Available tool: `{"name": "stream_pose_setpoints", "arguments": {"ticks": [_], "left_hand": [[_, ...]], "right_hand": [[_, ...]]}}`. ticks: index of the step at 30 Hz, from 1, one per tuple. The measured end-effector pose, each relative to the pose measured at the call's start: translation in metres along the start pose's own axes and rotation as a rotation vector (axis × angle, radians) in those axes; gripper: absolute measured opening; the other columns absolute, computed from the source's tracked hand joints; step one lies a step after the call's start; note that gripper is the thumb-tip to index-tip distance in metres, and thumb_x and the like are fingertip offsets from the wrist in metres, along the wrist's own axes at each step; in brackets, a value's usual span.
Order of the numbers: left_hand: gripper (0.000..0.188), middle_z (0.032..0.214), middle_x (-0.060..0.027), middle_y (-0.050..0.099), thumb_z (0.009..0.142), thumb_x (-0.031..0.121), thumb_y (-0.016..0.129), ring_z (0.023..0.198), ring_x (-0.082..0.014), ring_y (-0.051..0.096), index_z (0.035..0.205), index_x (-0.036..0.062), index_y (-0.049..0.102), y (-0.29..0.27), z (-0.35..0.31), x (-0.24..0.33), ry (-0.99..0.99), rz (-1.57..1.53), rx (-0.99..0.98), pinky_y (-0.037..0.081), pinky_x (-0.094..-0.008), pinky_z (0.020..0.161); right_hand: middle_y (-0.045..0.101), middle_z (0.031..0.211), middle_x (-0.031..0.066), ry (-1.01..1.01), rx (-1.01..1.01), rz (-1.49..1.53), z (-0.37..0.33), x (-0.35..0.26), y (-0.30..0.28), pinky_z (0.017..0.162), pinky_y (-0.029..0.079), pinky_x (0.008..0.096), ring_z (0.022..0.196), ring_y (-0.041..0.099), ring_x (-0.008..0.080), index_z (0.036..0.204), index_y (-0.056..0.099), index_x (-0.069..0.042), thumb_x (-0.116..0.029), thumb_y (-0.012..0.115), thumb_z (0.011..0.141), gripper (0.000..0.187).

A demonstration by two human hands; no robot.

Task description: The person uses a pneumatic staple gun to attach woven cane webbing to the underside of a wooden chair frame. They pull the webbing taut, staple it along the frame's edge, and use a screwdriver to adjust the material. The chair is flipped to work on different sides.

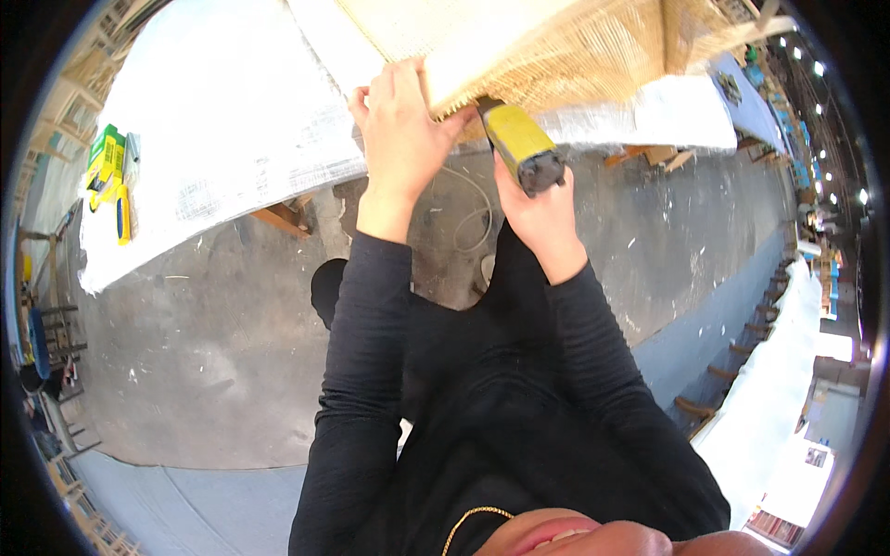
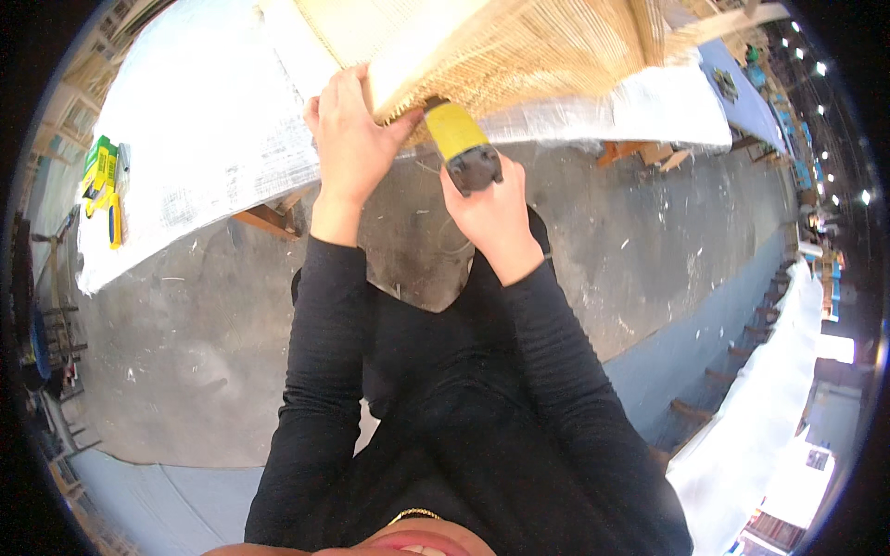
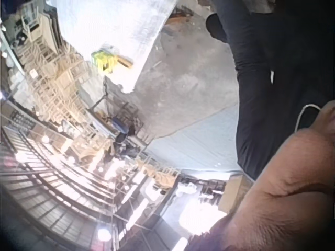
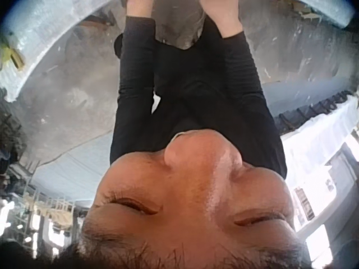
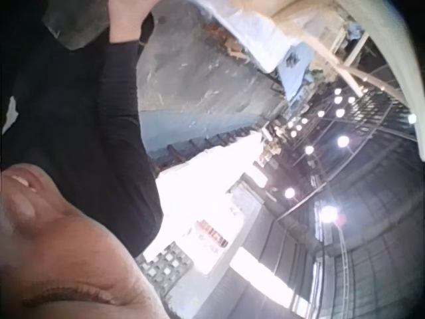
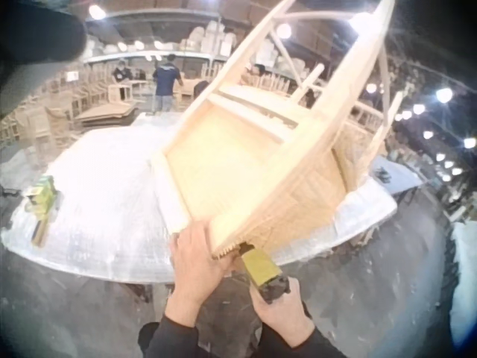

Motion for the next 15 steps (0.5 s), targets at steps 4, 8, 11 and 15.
{"name": "stream_pose_setpoints", "arguments": {"ticks": [4,8,11,15], "left_hand": [[0.078,0.125,-0.0160,0.064,0.072,0.032,0.093,0.121,-0.0344,0.060,0.133,0.0019,0.056,-0.004,0.002,-0.003,-0.004,-0.008,-0.020,0.033,-0.0534,0.109],[0.076,0.124,-0.0159,0.064,0.072,0.028,0.093,0.120,-0.0352,0.060,0.133,0.0036,0.055,-0.004,0.003,-0.003,-0.008,-0.033,-0.056,0.033,-0.0539,0.109],[0.075,0.125,-0.0156,0.064,0.072,0.026,0.092,0.120,-0.0356,0.060,0.133,0.0043,0.055,-0.004,0.002,-0.002,-0.009,-0.060,-0.054,0.033,-0.0534,0.109],[0.074,0.126,-0.0154,0.063,0.072,0.024,0.091,0.121,-0.0359,0.059,0.134,0.0039,0.055,-0.001,-0.001,-0.003,0.013,-0.047,-0.041,0.033,-0.0533,0.110]], "right_hand": [[0.073,0.080,0.0202,0.092,0.018,0.105,0.004,0.005,0.002,0.066,0.056,0.0400,0.077,0.073,0.0392,0.090,0.070,0.002,-0.006,0.076,0.085,0.012],[0.073,0.079,0.0189,0.057,0.009,0.081,-0.002,0.005,0.004,0.066,0.056,0.0405,0.075,0.073,0.0385,0.091,0.071,0.002,-0.008,0.077,0.085,0.013],[0.072,0.077,0.0184,0.067,0.000,0.054,-0.004,0.001,0.005,0.065,0.056,0.0416,0.073,0.072,0.0387,0.089,0.070,0.001,-0.010,0.078,0.084,0.014],[0.072,0.079,0.0184,0.005,0.008,0.000,-0.003,-0.003,0.010,0.064,0.056,0.0430,0.074,0.071,0.0412,0.088,0.069,0.000,-0.007,0.076,0.083,0.012]]}}
Point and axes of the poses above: each hand's wrist, its own z-axis towards the middle knuckle, its own y-axis out of the palm, x = y × z, the point moved 10 cm from there along z, towards the middle knuckle
